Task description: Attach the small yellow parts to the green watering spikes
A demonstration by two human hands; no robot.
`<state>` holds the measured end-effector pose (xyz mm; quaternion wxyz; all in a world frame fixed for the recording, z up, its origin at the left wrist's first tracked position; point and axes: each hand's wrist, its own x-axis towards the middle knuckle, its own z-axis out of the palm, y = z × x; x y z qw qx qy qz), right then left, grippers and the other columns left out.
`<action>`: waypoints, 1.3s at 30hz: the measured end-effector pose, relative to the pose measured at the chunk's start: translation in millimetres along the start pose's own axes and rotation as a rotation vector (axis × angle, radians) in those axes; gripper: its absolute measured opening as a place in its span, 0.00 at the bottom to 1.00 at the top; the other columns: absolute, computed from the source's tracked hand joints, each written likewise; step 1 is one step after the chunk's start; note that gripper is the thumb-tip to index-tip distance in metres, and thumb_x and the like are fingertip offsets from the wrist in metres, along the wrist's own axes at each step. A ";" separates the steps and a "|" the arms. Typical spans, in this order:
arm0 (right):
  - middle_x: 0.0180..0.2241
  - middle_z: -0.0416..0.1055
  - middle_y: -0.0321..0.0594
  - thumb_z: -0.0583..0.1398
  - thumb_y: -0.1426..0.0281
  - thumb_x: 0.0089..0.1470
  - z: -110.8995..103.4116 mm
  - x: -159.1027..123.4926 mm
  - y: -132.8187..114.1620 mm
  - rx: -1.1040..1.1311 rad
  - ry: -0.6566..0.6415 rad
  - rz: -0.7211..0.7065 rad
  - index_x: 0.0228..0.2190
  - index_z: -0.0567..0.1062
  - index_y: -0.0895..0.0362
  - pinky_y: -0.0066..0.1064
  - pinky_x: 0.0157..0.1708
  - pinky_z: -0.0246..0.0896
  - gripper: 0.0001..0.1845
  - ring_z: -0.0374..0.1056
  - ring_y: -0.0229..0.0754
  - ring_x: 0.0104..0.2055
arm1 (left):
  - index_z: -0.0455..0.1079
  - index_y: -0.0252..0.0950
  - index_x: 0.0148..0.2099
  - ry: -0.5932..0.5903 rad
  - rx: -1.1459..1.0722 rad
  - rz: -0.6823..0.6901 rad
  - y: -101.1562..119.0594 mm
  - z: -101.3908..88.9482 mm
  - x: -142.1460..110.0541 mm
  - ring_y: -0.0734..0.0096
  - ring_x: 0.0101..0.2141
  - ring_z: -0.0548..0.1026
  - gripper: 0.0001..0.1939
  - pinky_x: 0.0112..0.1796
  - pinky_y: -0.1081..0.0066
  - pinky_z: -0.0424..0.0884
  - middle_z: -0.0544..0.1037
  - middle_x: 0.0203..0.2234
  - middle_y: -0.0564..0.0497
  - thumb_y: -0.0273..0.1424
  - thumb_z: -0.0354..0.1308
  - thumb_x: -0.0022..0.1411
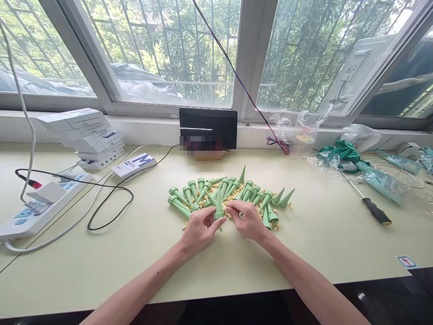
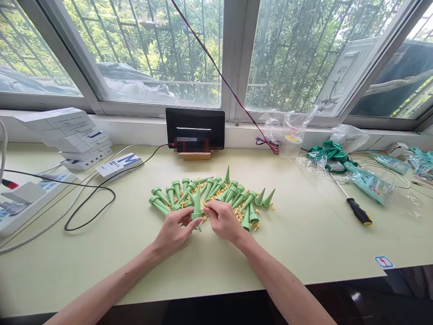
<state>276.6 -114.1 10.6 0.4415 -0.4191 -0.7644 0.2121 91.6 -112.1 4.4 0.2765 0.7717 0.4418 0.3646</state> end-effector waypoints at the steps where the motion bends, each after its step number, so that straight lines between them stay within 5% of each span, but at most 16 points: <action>1: 0.22 0.63 0.35 0.52 0.69 0.64 0.1 0.1 0.2 0.001 -0.005 0.001 0.25 0.68 0.56 0.28 0.25 0.51 0.16 0.55 0.37 0.24 | 0.53 0.37 0.25 0.003 -0.003 0.002 0.4 0.2 -0.3 0.77 0.21 0.56 0.20 0.24 0.74 0.55 0.57 0.18 0.58 0.39 0.58 0.62; 6: 0.21 0.61 0.35 0.51 0.68 0.64 -0.6 0.0 1.0 0.009 -0.018 0.017 0.23 0.67 0.56 0.28 0.25 0.49 0.17 0.54 0.37 0.23 | 0.58 0.37 0.29 -0.001 -0.016 0.002 -0.6 1.4 -0.9 0.76 0.22 0.60 0.15 0.25 0.74 0.59 0.63 0.20 0.57 0.38 0.57 0.63; 17: 0.23 0.64 0.35 0.53 0.67 0.64 -1.2 -1.3 2.4 0.037 -0.029 -0.021 0.27 0.68 0.56 0.28 0.26 0.51 0.13 0.55 0.37 0.24 | 0.47 0.38 0.25 -0.060 0.016 0.010 -4.7 0.2 -0.2 0.77 0.21 0.51 0.23 0.24 0.73 0.50 0.51 0.17 0.59 0.39 0.55 0.65; 29: 0.21 0.54 0.32 0.52 0.73 0.63 -0.3 -0.6 5.0 0.072 -0.063 0.015 0.22 0.58 0.55 0.28 0.25 0.45 0.16 0.48 0.35 0.23 | 0.57 0.37 0.29 0.013 0.107 0.115 -9.3 3.5 -2.9 0.77 0.21 0.60 0.15 0.25 0.75 0.58 0.63 0.19 0.58 0.37 0.57 0.64; 39: 0.22 0.60 0.33 0.54 0.72 0.62 -2.5 -0.5 4.8 0.067 -0.061 -0.032 0.25 0.64 0.56 0.26 0.26 0.48 0.13 0.52 0.35 0.24 | 0.48 0.38 0.25 -0.044 0.086 0.074 -7.3 0.6 -2.0 0.78 0.20 0.52 0.23 0.23 0.75 0.51 0.53 0.16 0.60 0.40 0.54 0.65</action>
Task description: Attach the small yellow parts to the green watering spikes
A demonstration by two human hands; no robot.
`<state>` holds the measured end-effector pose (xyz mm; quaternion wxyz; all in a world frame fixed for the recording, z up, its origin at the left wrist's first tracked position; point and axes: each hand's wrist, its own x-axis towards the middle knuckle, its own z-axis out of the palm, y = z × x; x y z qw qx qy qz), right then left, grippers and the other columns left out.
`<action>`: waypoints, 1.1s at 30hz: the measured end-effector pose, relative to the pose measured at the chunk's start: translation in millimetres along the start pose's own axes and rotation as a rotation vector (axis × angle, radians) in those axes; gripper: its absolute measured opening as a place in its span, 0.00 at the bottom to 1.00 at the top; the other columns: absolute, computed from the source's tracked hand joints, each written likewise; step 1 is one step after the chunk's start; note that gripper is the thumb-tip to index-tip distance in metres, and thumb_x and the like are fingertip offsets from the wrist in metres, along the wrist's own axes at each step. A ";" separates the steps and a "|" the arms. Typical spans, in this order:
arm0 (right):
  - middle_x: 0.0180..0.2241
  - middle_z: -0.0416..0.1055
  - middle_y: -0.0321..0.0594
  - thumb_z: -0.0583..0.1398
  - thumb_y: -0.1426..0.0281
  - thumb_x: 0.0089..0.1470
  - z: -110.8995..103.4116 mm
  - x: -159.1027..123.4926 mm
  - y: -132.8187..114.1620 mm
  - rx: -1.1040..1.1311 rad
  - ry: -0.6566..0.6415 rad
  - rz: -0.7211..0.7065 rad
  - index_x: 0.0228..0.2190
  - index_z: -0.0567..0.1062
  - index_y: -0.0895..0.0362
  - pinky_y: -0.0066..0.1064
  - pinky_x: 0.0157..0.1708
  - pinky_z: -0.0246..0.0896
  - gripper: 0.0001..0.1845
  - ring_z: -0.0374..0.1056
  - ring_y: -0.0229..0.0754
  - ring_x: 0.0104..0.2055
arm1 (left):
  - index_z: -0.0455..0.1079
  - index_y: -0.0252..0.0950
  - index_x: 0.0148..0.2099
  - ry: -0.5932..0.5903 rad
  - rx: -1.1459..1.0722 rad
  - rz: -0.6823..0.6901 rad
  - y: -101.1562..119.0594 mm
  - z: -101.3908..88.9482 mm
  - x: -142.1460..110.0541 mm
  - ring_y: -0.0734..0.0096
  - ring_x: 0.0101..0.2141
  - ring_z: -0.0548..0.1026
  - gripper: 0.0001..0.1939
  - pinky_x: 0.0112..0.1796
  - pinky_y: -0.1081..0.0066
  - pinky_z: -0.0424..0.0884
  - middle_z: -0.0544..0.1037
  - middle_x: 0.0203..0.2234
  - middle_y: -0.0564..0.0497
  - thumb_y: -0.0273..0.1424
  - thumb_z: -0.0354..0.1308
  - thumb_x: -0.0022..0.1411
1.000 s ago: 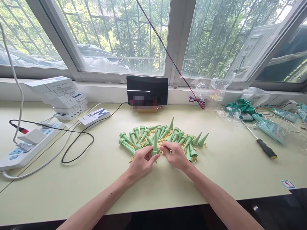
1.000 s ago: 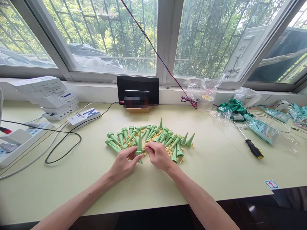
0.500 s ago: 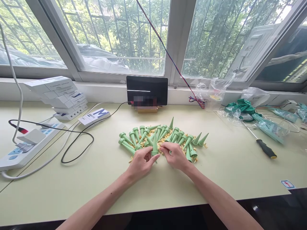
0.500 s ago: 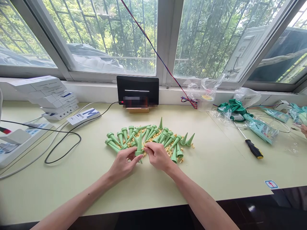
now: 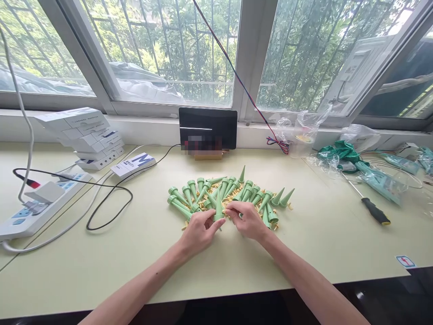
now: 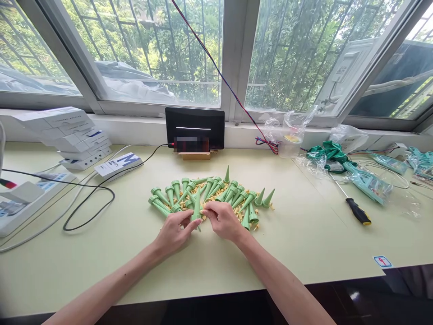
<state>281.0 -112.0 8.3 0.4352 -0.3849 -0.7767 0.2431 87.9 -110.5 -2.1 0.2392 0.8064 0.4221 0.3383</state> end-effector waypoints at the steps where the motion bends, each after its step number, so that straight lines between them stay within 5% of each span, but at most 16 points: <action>1: 0.22 0.60 0.33 0.54 0.72 0.62 0.1 0.1 0.1 0.000 -0.001 -0.001 0.25 0.64 0.56 0.26 0.26 0.48 0.13 0.52 0.35 0.24 | 0.47 0.38 0.25 -0.004 -0.005 -0.005 0.3 -0.3 0.0 0.78 0.20 0.52 0.23 0.23 0.75 0.51 0.53 0.16 0.60 0.40 0.54 0.65; 12: 0.21 0.53 0.32 0.52 0.72 0.62 2.1 -0.5 1.7 0.006 -0.023 0.033 0.22 0.56 0.55 0.28 0.25 0.45 0.16 0.48 0.35 0.24 | 0.56 0.37 0.29 0.041 0.002 0.032 -2.2 2.6 0.0 0.77 0.21 0.58 0.16 0.24 0.76 0.56 0.61 0.18 0.59 0.37 0.58 0.63; 33: 0.22 0.60 0.33 0.53 0.69 0.64 0.9 -0.1 -0.9 -0.027 0.010 0.017 0.25 0.66 0.56 0.27 0.25 0.48 0.14 0.52 0.35 0.24 | 0.49 0.38 0.25 0.005 -0.022 -0.014 2.3 -0.8 1.4 0.77 0.21 0.53 0.22 0.24 0.74 0.52 0.55 0.17 0.59 0.41 0.55 0.64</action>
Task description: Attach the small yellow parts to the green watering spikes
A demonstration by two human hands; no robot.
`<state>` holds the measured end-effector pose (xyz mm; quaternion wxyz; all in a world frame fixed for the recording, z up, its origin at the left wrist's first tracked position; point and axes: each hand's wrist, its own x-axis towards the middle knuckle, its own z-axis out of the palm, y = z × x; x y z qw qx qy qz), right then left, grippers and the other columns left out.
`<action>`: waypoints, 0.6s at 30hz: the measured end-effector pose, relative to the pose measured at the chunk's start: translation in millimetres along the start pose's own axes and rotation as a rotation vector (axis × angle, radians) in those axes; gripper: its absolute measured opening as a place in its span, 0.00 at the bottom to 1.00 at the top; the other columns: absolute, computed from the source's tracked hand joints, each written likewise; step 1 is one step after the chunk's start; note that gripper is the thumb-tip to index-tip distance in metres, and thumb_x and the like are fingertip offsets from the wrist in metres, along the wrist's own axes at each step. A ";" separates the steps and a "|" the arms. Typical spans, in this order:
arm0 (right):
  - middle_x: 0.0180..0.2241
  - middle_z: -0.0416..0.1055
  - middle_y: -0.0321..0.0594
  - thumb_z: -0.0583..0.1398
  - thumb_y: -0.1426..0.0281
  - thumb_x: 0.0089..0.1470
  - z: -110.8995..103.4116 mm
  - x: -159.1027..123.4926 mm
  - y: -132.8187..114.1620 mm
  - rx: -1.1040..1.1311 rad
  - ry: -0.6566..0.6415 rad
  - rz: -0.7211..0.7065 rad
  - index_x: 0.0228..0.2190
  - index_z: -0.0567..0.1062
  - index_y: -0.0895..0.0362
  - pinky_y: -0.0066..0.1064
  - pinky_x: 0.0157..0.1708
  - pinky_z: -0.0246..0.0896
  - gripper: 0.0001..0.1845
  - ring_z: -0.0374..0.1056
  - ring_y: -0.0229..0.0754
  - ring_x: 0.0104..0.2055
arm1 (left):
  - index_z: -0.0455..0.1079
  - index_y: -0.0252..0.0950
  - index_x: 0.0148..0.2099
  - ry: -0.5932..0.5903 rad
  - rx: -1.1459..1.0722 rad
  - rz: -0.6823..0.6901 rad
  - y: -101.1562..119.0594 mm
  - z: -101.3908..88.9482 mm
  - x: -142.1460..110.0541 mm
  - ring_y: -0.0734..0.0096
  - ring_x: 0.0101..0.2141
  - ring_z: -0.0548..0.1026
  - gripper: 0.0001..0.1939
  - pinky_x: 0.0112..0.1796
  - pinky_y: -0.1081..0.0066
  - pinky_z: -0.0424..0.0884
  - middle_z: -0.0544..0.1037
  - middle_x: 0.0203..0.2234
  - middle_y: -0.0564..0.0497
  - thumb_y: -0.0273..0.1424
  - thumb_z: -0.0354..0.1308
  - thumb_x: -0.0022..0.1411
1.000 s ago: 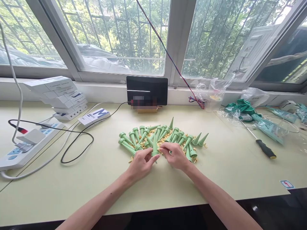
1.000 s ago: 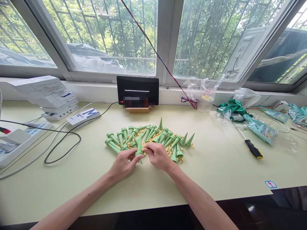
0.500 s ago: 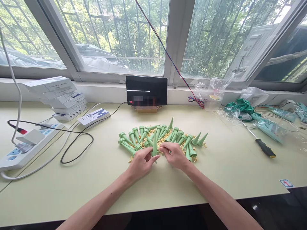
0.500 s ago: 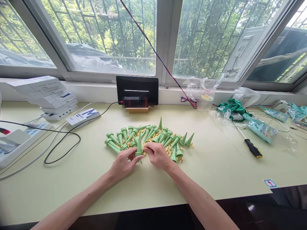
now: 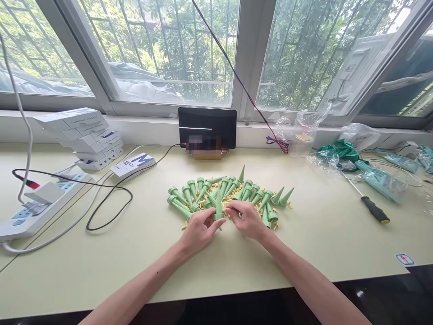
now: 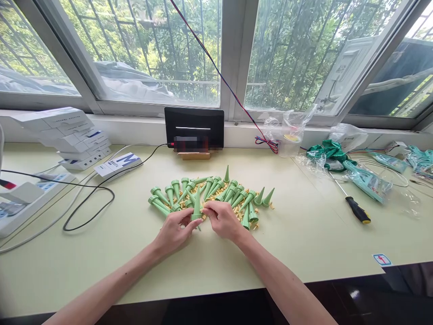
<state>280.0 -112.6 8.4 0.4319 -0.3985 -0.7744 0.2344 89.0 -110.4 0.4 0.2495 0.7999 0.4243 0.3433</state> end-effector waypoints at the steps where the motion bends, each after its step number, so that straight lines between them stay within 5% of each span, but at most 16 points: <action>1: 0.22 0.60 0.33 0.53 0.69 0.64 0.0 -0.1 -0.3 0.000 0.000 0.005 0.24 0.66 0.56 0.27 0.25 0.48 0.15 0.52 0.35 0.24 | 0.49 0.38 0.25 0.004 0.000 -0.001 0.1 0.3 -0.1 0.77 0.21 0.53 0.22 0.24 0.74 0.52 0.55 0.18 0.59 0.41 0.55 0.64; 11: 0.22 0.61 0.34 0.53 0.69 0.63 0.7 0.4 -3.4 0.020 0.038 0.034 0.26 0.67 0.56 0.28 0.25 0.51 0.13 0.54 0.36 0.24 | 0.60 0.37 0.32 0.018 -0.055 -0.038 2.4 2.7 1.2 0.77 0.21 0.60 0.13 0.23 0.76 0.60 0.61 0.20 0.58 0.38 0.58 0.63; 18: 0.25 0.67 0.37 0.56 0.69 0.62 8.0 -1.8 -4.9 0.042 0.099 0.033 0.31 0.71 0.57 0.27 0.25 0.57 0.08 0.60 0.36 0.25 | 0.68 0.36 0.40 0.020 -0.120 -0.016 10.4 -4.7 8.8 0.79 0.25 0.68 0.05 0.25 0.76 0.68 0.69 0.38 0.50 0.33 0.55 0.65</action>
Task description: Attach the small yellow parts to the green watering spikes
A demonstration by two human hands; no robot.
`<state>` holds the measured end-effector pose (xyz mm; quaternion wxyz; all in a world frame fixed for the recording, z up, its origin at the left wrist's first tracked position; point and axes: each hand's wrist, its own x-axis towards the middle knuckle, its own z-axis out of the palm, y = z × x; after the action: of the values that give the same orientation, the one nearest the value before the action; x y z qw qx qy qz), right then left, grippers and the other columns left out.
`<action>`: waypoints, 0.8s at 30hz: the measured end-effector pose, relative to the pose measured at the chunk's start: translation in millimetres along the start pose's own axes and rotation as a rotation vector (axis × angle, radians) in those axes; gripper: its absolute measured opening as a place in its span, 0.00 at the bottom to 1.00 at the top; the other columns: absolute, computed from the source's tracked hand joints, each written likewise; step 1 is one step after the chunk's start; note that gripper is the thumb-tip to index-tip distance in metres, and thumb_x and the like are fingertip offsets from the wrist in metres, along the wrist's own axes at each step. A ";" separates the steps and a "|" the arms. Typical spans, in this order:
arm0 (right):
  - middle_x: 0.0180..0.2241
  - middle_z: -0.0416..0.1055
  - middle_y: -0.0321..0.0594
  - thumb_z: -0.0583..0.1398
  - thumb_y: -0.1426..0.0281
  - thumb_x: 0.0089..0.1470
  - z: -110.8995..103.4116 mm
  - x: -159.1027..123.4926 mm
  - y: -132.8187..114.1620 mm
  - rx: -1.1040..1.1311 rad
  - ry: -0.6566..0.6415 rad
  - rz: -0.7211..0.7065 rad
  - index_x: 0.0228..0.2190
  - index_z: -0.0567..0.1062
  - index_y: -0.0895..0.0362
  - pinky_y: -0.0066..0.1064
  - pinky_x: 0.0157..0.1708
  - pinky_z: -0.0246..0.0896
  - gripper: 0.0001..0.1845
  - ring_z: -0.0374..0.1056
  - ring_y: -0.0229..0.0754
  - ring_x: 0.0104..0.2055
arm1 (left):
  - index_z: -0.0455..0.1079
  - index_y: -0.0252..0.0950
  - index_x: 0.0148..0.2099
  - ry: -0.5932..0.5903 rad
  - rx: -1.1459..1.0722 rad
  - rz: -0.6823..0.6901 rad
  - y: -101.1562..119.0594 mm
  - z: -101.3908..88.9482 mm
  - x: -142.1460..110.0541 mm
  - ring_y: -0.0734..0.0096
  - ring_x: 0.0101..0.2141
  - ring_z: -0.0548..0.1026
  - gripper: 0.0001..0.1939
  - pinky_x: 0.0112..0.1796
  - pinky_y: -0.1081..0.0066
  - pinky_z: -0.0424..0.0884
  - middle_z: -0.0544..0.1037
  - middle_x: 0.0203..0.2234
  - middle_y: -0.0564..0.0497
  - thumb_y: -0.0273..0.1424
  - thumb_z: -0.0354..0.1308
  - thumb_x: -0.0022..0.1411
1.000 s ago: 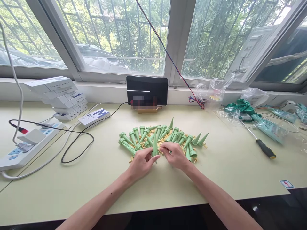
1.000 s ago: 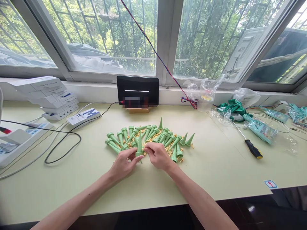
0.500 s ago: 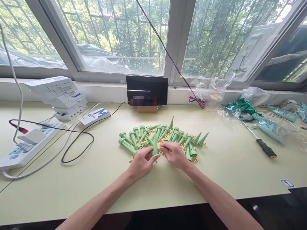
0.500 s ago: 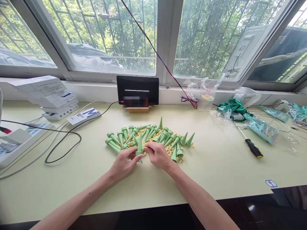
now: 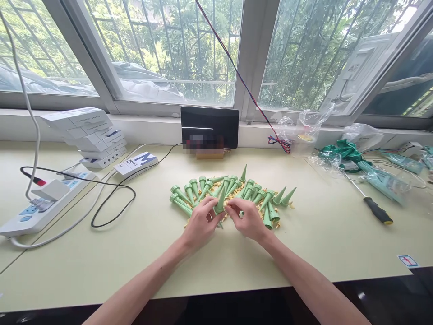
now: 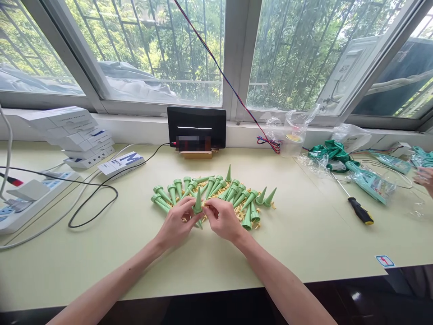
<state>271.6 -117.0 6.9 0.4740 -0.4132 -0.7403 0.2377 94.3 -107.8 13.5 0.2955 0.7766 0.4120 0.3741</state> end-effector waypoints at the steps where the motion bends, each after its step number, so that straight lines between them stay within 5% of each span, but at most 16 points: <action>1: 0.25 0.66 0.37 0.56 0.69 0.62 1.1 -0.3 -0.2 -0.003 0.004 -0.006 0.31 0.71 0.57 0.27 0.25 0.58 0.08 0.59 0.36 0.24 | 0.69 0.37 0.41 -0.002 -0.004 0.000 0.3 -0.7 0.5 0.79 0.25 0.68 0.05 0.25 0.76 0.68 0.69 0.39 0.49 0.32 0.55 0.66; 10: 0.23 0.66 0.34 0.58 0.72 0.58 4.0 -1.9 -3.7 -0.008 0.026 -0.041 0.29 0.71 0.56 0.26 0.24 0.58 0.05 0.59 0.34 0.22 | 0.72 0.40 0.46 -0.005 0.002 0.020 -2.3 0.8 0.2 0.78 0.25 0.68 0.09 0.26 0.75 0.70 0.71 0.40 0.49 0.31 0.54 0.67; 20: 0.21 0.64 0.34 0.57 0.72 0.57 6.2 -4.5 -0.3 -0.054 -0.014 -0.033 0.25 0.68 0.56 0.26 0.23 0.55 0.09 0.58 0.34 0.21 | 0.70 0.35 0.35 -0.005 0.026 0.019 -7.3 3.6 -1.7 0.81 0.24 0.69 0.05 0.28 0.75 0.72 0.72 0.44 0.47 0.24 0.53 0.63; 24: 0.20 0.63 0.33 0.57 0.72 0.57 5.0 -4.0 -1.1 -0.066 -0.019 -0.036 0.23 0.67 0.56 0.26 0.23 0.54 0.10 0.56 0.34 0.21 | 0.70 0.36 0.41 -0.046 -0.013 0.014 -2.1 2.1 -0.5 0.81 0.23 0.70 0.06 0.25 0.75 0.72 0.70 0.42 0.47 0.26 0.53 0.63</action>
<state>267.5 -120.8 3.5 0.4572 -0.4133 -0.7594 0.2084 94.9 -107.5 10.6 0.3075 0.7858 0.3971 0.3609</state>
